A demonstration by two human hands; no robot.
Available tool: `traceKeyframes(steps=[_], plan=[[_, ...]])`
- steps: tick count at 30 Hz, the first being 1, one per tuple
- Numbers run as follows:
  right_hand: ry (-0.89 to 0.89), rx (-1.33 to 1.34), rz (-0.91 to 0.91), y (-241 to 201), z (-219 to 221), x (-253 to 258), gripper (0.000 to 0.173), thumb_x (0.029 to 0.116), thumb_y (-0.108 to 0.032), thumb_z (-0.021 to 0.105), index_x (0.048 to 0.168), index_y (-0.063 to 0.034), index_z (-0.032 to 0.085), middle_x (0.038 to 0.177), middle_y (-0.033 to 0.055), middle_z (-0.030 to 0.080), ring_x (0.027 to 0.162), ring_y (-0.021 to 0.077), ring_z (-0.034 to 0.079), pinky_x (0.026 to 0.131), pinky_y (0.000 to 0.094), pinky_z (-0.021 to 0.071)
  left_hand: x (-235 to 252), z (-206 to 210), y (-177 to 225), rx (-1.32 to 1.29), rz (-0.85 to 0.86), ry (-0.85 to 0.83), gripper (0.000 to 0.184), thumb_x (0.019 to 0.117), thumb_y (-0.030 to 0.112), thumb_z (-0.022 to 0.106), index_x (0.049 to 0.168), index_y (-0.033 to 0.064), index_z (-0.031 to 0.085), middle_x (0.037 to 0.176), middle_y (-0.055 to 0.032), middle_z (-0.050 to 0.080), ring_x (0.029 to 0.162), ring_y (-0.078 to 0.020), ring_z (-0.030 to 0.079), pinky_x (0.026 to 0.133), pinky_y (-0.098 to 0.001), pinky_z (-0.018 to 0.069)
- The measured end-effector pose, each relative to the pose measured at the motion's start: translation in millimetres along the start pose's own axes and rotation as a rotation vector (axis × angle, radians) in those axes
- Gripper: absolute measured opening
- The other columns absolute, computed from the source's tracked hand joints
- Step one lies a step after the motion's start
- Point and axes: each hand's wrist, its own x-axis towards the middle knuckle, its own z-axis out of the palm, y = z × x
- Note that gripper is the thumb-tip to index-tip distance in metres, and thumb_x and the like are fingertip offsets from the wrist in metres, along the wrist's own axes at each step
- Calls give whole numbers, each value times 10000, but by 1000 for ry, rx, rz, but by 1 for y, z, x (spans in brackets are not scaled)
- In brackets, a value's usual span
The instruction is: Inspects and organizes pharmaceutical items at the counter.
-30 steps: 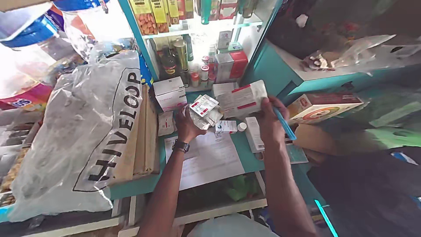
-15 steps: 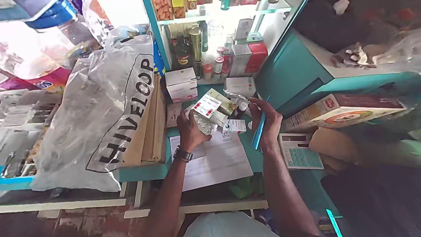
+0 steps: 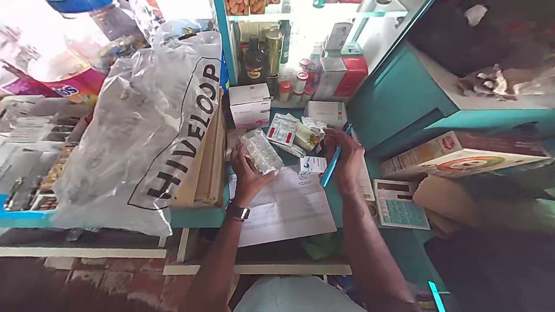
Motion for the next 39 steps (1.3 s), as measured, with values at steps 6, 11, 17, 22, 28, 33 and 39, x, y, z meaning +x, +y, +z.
traceKeyframes(steps=[6, 11, 17, 22, 28, 33, 39], plan=[[-262, -145, -17, -16, 19, -6, 388, 914, 85, 550, 1228, -65, 721, 1437, 182, 594, 1414, 447, 448, 1135, 620, 386, -6, 3, 18, -305, -383, 8, 814, 891, 59, 673, 1554, 14, 201, 1370, -266, 543, 1210, -323, 602, 988, -467, 527], [-583, 72, 19, -54, 71, -26, 729, 873, -466, 780, 1467, -105, 562, 1439, 141, 603, 1258, 315, 628, 1042, 534, 510, -1, 6, 23, -693, -517, 130, 474, 1077, 150, 444, 1522, 30, 336, 1452, -243, 484, 1277, -305, 536, 1049, -465, 471], [-361, 364, 274, -34, 102, -14, 621, 831, -192, 787, 1404, -51, 592, 1121, 147, 727, 992, 211, 711, 905, 409, 579, 4, 25, 29, -894, -242, 104, 377, 1088, 111, 362, 1412, -43, 478, 1296, -192, 639, 1177, -222, 635, 1031, -388, 512], [-161, 898, 412, -33, 79, -19, 607, 800, 28, 739, 1383, 46, 572, 1200, 155, 708, 982, 190, 725, 817, 350, 632, 14, 14, 34, -211, 158, 168, 318, 982, 153, 597, 1249, 19, 702, 1338, -215, 610, 1249, -299, 588, 1034, -419, 513], [-140, 736, 105, -50, 53, -40, 599, 826, -26, 773, 1373, 99, 561, 1336, 171, 658, 1157, 128, 678, 981, 280, 574, 8, 6, 55, 74, 434, 346, 112, 892, 128, 736, 954, 77, 814, 1025, -121, 745, 1012, -267, 686, 937, -387, 552], [-50, 770, -2, -49, 52, -56, 579, 769, -14, 806, 1290, 136, 604, 1253, 161, 699, 1118, 123, 691, 1000, 282, 569, -4, 6, 57, 78, 475, 187, 122, 930, 44, 589, 953, -19, 692, 1001, -193, 677, 992, -323, 651, 923, -414, 533], [129, 905, 276, -62, 53, -87, 522, 707, 36, 839, 1195, 68, 655, 1161, 86, 724, 1035, 156, 711, 908, 339, 620, -39, 16, 53, -545, 166, -119, 237, 1012, 81, 401, 981, -37, 605, 876, -22, 554, 836, -48, 546, 796, -226, 475]])
